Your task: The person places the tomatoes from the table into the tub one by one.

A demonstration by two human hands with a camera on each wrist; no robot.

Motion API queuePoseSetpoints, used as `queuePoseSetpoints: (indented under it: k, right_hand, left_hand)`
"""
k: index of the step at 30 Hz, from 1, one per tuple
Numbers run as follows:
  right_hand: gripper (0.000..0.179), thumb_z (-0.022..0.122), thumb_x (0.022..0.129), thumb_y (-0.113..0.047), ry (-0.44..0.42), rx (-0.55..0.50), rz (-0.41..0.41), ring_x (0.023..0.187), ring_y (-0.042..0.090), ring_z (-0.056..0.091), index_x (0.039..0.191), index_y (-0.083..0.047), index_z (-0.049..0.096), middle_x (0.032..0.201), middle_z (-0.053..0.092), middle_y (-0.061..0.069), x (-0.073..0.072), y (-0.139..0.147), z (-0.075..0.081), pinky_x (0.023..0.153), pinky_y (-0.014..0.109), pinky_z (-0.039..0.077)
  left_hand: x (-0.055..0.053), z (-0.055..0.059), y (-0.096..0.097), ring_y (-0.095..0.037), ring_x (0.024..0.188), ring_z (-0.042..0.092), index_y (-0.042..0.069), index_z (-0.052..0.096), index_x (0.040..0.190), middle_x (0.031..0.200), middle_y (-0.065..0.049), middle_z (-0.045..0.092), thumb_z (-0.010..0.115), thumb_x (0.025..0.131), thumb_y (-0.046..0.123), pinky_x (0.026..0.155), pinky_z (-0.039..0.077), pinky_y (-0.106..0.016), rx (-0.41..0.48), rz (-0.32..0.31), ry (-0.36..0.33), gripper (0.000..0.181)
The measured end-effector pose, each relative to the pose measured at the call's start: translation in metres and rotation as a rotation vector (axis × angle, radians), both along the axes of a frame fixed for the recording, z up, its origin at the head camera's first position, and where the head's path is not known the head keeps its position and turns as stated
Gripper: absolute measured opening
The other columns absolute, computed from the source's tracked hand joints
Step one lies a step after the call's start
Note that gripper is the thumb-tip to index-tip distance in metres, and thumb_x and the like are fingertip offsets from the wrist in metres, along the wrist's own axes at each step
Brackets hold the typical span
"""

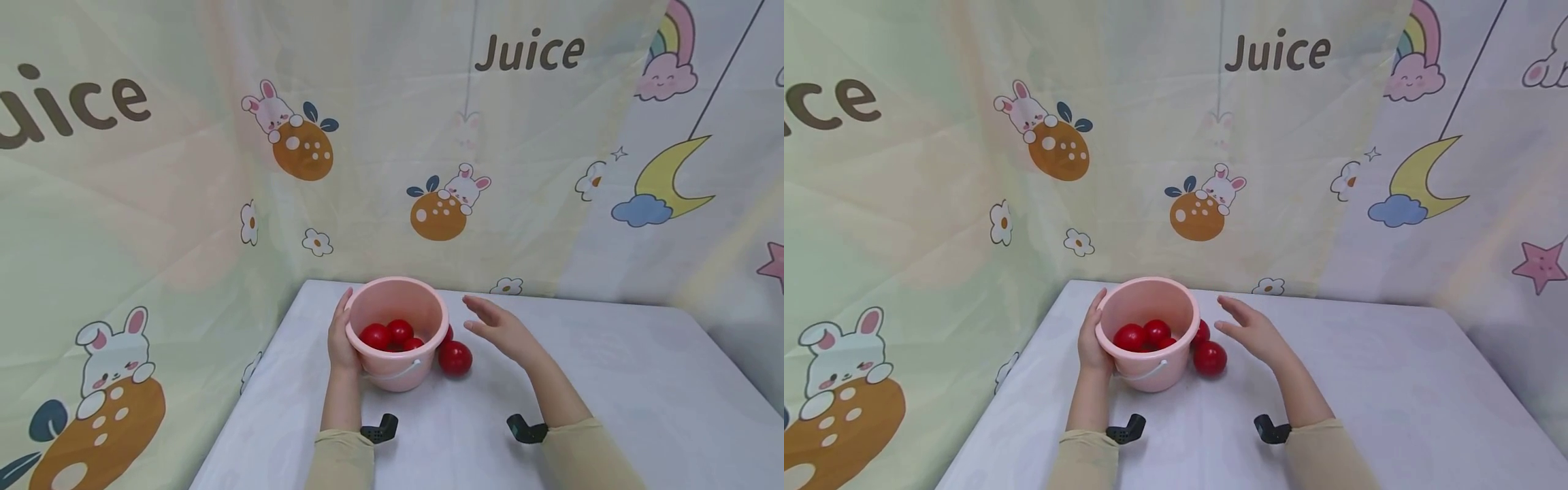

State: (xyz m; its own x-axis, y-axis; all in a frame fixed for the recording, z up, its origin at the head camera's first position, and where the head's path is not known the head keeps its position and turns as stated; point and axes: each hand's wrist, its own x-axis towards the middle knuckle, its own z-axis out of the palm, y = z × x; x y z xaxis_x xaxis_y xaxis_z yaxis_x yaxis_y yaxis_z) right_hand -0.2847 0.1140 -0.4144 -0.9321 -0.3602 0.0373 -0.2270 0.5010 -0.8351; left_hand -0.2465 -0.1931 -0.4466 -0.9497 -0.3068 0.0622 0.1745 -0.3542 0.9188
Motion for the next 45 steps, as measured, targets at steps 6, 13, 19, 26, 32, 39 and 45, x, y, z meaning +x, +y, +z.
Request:
queuePoseSetpoints:
  k: [6,13,19,26,32,39,45]
  right_hand:
    - [0.08,0.071,0.085,-0.05,-0.089,0.049,-0.048,0.147,0.036,0.033,0.152,-0.023,0.037,0.156,0.042,0.007,0.013,0.002,-0.039,0.106,0.056,0.045]
    - [0.081,0.075,0.083,-0.045,-0.138,0.045,-0.047,0.146,0.035,0.034,0.152,-0.021,0.039,0.156,0.042,0.007,0.021,0.005,-0.062,0.108,0.054,0.044]
    - [0.087,0.08,0.078,-0.045,-0.145,0.073,-0.072,0.145,0.036,0.036,0.151,-0.021,0.04,0.155,0.042,0.008,0.025,0.003,-0.069,0.106,0.056,0.045]
    - [0.084,0.08,0.078,-0.046,-0.156,0.086,-0.09,0.143,0.036,0.04,0.15,-0.025,0.043,0.153,0.046,0.007,0.028,0.003,-0.076,0.107,0.057,0.043]
    - [0.084,0.08,0.076,-0.048,-0.144,0.091,-0.103,0.142,0.037,0.04,0.149,-0.027,0.044,0.152,0.047,0.007,0.028,0.002,-0.08,0.106,0.055,0.046]
    - [0.079,0.079,0.079,-0.046,-0.088,0.104,-0.127,0.14,0.036,0.044,0.148,-0.027,0.046,0.149,0.05,0.007,0.028,0.0,-0.083,0.104,0.052,0.048]
    - [0.072,0.08,0.08,-0.04,-0.048,0.101,-0.15,0.135,0.033,0.051,0.144,-0.027,0.05,0.145,0.055,0.006,0.027,-0.001,-0.086,0.1,0.047,0.052]
  left_hand:
    - [0.0,-0.001,-0.001,-0.014,0.136,0.041,0.048,0.048,0.139,0.144,0.018,0.049,0.055,0.097,0.037,0.111,0.041,-0.051,0.005,-0.004,0.012,0.043]
    - [0.0,-0.002,-0.002,-0.014,0.138,0.04,0.047,0.047,0.14,0.145,0.017,0.048,0.049,0.099,0.038,0.113,0.039,-0.052,-0.002,-0.008,0.024,0.042]
    - [0.0,-0.003,-0.002,-0.014,0.138,0.039,0.046,0.047,0.14,0.145,0.017,0.048,0.047,0.1,0.039,0.115,0.037,-0.053,-0.01,-0.009,0.029,0.041]
    - [0.0,-0.003,0.0,-0.014,0.138,0.04,0.046,0.047,0.14,0.145,0.017,0.048,0.049,0.099,0.038,0.113,0.039,-0.052,-0.017,0.001,0.026,0.042]
    - [-0.001,-0.003,0.0,-0.011,0.136,0.041,0.049,0.047,0.139,0.143,0.02,0.049,0.052,0.098,0.039,0.112,0.041,-0.05,-0.019,0.006,0.013,0.042]
    - [-0.001,-0.003,0.0,-0.012,0.135,0.041,0.049,0.047,0.138,0.143,0.02,0.049,0.053,0.097,0.038,0.111,0.042,-0.049,-0.021,0.003,0.012,0.043]
    - [-0.001,-0.003,0.0,-0.011,0.135,0.041,0.049,0.048,0.138,0.143,0.02,0.05,0.053,0.097,0.039,0.112,0.042,-0.049,-0.014,0.004,0.007,0.042]
